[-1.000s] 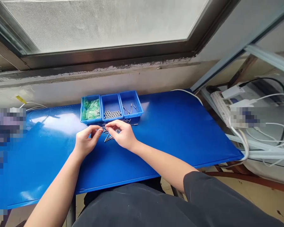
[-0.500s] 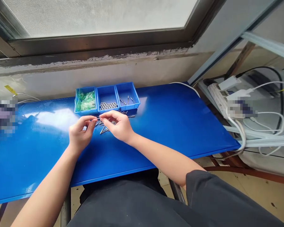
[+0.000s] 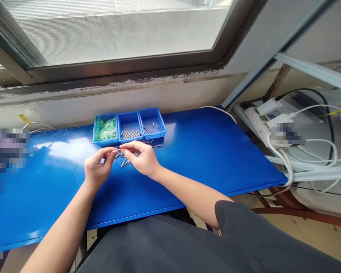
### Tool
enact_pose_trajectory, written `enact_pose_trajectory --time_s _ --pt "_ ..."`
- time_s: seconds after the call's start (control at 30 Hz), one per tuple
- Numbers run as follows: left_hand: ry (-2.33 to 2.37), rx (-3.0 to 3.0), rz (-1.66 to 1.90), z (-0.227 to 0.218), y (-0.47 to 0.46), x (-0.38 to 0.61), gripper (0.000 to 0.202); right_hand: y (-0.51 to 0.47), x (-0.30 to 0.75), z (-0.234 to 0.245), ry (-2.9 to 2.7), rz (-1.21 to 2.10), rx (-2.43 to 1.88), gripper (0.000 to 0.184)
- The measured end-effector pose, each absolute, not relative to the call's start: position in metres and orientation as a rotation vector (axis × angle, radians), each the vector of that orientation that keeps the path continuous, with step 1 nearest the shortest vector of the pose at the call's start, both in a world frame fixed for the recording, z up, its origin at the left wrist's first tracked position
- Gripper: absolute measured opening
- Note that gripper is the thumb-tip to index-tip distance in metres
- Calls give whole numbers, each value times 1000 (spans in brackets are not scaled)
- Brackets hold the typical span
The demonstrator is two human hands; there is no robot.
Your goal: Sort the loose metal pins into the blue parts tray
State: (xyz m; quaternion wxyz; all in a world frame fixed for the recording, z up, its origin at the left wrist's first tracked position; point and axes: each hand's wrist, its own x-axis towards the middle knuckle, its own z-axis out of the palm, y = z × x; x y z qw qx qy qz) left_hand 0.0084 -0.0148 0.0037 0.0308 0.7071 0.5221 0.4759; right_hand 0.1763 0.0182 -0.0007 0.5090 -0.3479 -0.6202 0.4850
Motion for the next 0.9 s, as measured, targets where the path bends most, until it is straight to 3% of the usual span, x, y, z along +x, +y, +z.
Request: enact_pose_trajectory --time_s 0.67,0.9 --pt "1548 2122 1122 3 -11 -7 28 20 177 -8 -1559 1218 -878 21" --pt "1664 2109 1265 11 -14 -10 24 19 175 -6 -1534 1233 -898 21"
